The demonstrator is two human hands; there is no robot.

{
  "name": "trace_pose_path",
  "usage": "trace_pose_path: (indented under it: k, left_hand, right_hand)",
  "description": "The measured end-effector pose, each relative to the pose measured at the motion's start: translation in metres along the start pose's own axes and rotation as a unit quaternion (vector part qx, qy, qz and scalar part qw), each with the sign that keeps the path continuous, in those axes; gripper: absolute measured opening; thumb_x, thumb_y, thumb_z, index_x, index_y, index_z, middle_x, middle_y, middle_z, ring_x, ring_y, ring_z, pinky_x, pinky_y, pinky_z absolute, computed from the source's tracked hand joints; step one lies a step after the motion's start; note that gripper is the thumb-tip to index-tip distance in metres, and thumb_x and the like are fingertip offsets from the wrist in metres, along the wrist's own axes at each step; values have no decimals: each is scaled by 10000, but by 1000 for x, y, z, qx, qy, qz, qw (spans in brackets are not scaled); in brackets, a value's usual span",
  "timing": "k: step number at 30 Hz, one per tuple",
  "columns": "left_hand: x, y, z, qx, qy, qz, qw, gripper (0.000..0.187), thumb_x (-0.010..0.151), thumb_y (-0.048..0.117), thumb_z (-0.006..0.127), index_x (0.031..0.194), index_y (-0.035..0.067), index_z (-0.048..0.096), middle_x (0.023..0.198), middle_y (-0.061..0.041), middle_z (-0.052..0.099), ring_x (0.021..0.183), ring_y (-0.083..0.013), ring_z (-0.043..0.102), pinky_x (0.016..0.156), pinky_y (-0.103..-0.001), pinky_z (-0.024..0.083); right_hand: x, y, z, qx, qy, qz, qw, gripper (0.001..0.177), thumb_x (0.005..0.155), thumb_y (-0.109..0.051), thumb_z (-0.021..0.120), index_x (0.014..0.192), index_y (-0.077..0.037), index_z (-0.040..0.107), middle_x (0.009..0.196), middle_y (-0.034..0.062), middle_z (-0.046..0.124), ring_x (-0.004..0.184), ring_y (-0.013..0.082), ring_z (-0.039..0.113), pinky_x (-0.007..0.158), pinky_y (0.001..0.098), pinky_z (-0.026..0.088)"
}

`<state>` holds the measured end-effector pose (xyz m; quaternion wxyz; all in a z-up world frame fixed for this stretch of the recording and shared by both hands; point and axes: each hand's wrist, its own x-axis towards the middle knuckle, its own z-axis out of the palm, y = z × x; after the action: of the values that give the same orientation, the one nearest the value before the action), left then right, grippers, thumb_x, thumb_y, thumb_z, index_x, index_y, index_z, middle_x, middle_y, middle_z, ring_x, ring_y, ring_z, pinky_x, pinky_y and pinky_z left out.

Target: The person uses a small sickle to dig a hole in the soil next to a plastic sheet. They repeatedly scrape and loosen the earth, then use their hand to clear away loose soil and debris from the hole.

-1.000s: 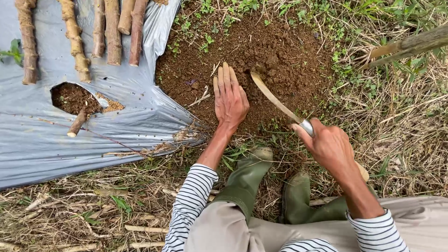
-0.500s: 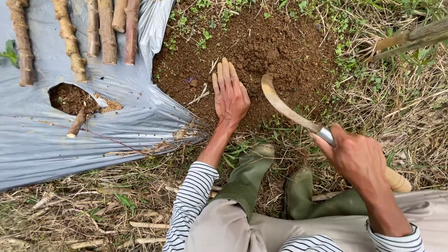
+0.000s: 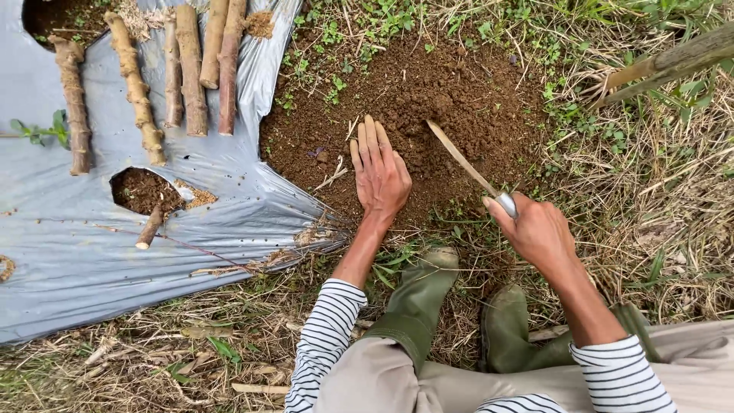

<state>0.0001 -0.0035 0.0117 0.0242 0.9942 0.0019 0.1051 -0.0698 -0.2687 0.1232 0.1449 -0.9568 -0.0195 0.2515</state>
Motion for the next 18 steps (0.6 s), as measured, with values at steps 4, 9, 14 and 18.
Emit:
trace_pose_path:
  k: [4,9,14,18]
  left_hand:
    - [4,-2,3,-84,20,-14,996,638,1042,262,353,1601,-33,268,1699,-198,202,1610,-316,194,1345,-467,74]
    - [14,14,-10,-218,67,-3,974,731,1018,480,436,1582,29,323,1681,-227,259,1585,-365,272,1323,-601,150]
    - [70,40,-11,-44,-66,278,957,1051,888,944,529,1608,204,332,1681,-184,192,1576,-383,232,1296,-611,187]
    - [89,44,11,-73,-115,316,939,847,947,774,501,1585,227,401,1676,-167,198,1562,-401,209,1275,-640,130]
  right_hand:
    - [7,9,-3,198,-37,71,977,510,1030,-512,516,1125,-47,705,487,-2,433,325,128,339,279,286,313]
    - [-4,36,-9,365,10,102,925,506,1068,-448,526,716,-86,560,610,52,561,470,176,485,448,346,429]
    - [11,35,12,548,71,40,832,444,1159,-274,401,776,-84,519,597,32,493,449,155,443,389,314,405]
    - [17,38,15,545,56,37,836,447,1170,-308,397,806,-74,509,603,36,486,452,161,443,382,310,400]
